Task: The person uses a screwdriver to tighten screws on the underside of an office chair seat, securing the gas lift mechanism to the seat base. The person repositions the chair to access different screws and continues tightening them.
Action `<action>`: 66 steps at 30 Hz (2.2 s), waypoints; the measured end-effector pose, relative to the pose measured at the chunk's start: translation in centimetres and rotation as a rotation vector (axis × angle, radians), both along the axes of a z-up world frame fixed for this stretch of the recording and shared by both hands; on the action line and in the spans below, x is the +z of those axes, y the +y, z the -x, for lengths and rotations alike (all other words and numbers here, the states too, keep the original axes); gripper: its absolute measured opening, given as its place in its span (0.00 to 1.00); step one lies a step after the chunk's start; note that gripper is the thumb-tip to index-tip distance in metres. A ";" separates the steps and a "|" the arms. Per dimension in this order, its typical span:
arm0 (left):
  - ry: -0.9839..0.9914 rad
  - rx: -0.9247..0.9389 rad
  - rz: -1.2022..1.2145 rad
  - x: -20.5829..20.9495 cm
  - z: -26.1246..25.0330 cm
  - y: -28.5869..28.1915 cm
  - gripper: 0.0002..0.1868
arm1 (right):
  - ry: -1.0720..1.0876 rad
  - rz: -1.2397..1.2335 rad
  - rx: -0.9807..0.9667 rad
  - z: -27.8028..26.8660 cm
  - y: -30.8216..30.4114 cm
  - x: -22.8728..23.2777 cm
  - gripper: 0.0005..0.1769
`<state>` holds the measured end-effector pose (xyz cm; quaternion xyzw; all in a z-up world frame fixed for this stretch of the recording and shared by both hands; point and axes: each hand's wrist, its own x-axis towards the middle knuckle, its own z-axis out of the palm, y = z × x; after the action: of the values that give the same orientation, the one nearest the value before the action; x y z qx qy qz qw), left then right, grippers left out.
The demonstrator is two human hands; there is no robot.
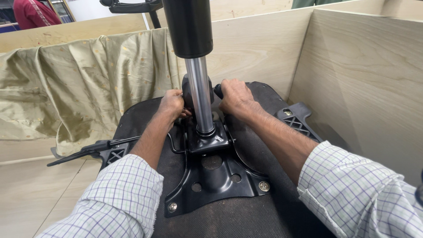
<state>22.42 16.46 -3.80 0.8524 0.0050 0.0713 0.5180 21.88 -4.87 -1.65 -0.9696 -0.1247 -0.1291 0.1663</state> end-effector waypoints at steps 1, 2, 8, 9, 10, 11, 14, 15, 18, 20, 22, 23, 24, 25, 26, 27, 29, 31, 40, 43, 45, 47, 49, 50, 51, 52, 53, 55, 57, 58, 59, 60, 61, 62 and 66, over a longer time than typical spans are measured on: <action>0.000 0.008 -0.002 0.1 0.2 -0.1 0.19 | -0.007 0.003 0.004 -0.1 0.0 -0.1 0.13; 0.001 0.017 -0.003 0.3 0.4 -0.2 0.19 | -0.015 0.006 0.007 -0.1 0.0 -0.2 0.11; 0.019 -0.002 -0.013 0.9 1.3 -0.6 0.18 | -0.079 -0.006 0.056 0.2 0.1 -1.7 0.11; 0.027 0.004 -0.020 0.8 1.3 -0.5 0.18 | -0.087 -0.019 0.066 0.2 0.3 -1.9 0.14; 0.033 0.007 -0.027 0.7 1.1 -0.5 0.17 | -0.079 -0.008 0.062 0.1 0.2 -1.8 0.12; 0.039 0.009 -0.035 0.6 0.9 -0.4 0.17 | -0.072 0.002 0.059 -0.1 0.0 -1.6 0.11; 0.016 -0.012 0.031 -0.2 -0.2 0.0 0.18 | 0.019 -0.025 0.005 -0.8 -0.5 -0.5 0.15; 0.005 -0.012 0.043 -0.6 -0.8 0.1 0.18 | 0.062 -0.044 -0.023 -0.9 -0.8 -0.2 0.18; -0.021 -0.014 0.077 -1.7 -2.3 0.8 0.17 | 0.173 -0.040 -0.069 -1.1 -1.9 1.0 0.14; -0.031 -0.017 0.104 -2.3 -3.0 1.1 0.17 | 0.260 -0.235 -0.133 -0.9 -2.3 1.5 0.14; -0.022 -0.019 0.080 -2.4 -3.5 1.3 0.18 | 0.277 -0.269 -0.159 -0.8 -2.8 2.0 0.15; -0.017 -0.020 0.068 -2.4 -3.6 1.3 0.18 | 0.252 -0.205 -0.155 -0.7 -3.0 2.3 0.15; -0.015 -0.009 0.060 -2.3 -3.6 1.3 0.17 | 0.227 -0.143 -0.152 -0.6 -3.1 2.6 0.16; -0.013 0.002 0.053 -2.2 -3.4 1.1 0.16 | 0.233 -0.154 -0.144 -0.5 -3.2 2.6 0.16; -0.011 0.013 0.045 -2.1 -3.2 1.0 0.16 | 0.240 -0.166 -0.135 -0.4 -3.1 2.7 0.17; -0.003 0.023 0.009 -1.8 -3.0 0.9 0.16 | 0.246 -0.177 -0.127 -0.3 -3.0 2.7 0.17; 0.013 0.042 -0.063 -1.2 -2.4 0.7 0.18 | 0.228 -0.154 -0.112 -0.2 -2.8 2.6 0.18; 0.000 0.028 -0.040 -0.8 -1.7 0.3 0.18 | 0.218 -0.134 -0.112 -0.3 -2.5 2.5 0.18; 0.053 0.067 -0.072 0.7 0.1 -0.6 0.18 | 0.192 -0.001 -0.042 -2.2 -0.7 1.3 0.13; 0.054 0.069 -0.065 0.8 0.4 -0.7 0.19 | 0.113 0.115 0.017 -2.2 0.1 0.8 0.10; 0.051 0.064 -0.068 0.9 0.5 -0.7 0.19 | 0.045 0.139 0.063 -1.9 0.1 0.5 0.11; 0.055 0.066 -0.095 0.9 0.5 -0.7 0.19 | 0.115 0.125 0.030 -1.8 0.1 0.9 0.09; 0.064 0.080 -0.073 0.9 0.3 -0.7 0.20 | 0.173 0.102 0.008 -1.7 -0.1 1.6 0.09; 0.068 0.087 -0.062 0.8 0.3 -0.7 0.20 | 0.195 0.087 0.004 -1.6 -0.4 1.9 0.09; 0.061 0.082 -0.062 0.8 0.2 -0.7 0.20 | 0.218 0.071 -0.001 -1.5 -0.6 2.1 0.10; 0.056 0.077 -0.061 0.7 0.1 -0.6 0.20 | 0.219 0.071 -0.007 -1.3 -0.7 2.2 0.10; 0.050 0.072 -0.060 0.6 0.0 -0.6 0.20 | 0.220 0.072 -0.014 -1.1 -0.8 2.3 0.11; 0.045 0.045 -0.046 0.5 0.0 -0.4 0.20 | 0.232 0.065 -0.019 -0.9 -0.9 2.4 0.10; 0.037 0.029 -0.047 0.5 0.0 -0.3 0.20 | 0.255 0.052 -0.021 -0.9 -1.0 2.6 0.08; 0.031 0.026 -0.054 0.5 0.0 -0.3 0.20 | 0.246 0.050 -0.026 -0.9 -1.0 2.6 0.09; 0.026 0.023 -0.062 0.5 0.0 -0.4 0.21 | 0.236 0.049 -0.032 -0.9 -0.9 2.5 0.09; 0.034 0.029 -0.067 0.6 0.0 -0.4 0.21 | 0.227 0.048 -0.036 -1.0 -0.9 2.5 0.09; 0.042 0.036 -0.073 0.6 0.1 -0.4 0.21 | 0.217 0.042 -0.035 -1.1 -0.9 2.4 0.10; 0.047 0.043 -0.078 0.6 0.2 -0.4 0.21 | 0.205 0.038 -0.032 -1.1 -0.9 2.2 0.11; 0.044 0.055 -0.065 0.7 0.3 -0.6 0.20 | 0.133 0.105 -0.013 -1.3 -0.9 1.4 0.10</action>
<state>22.12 15.89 -3.08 0.8696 0.0371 0.0669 0.4878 23.19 -5.72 -0.25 -0.9842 -0.1140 -0.0590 0.1223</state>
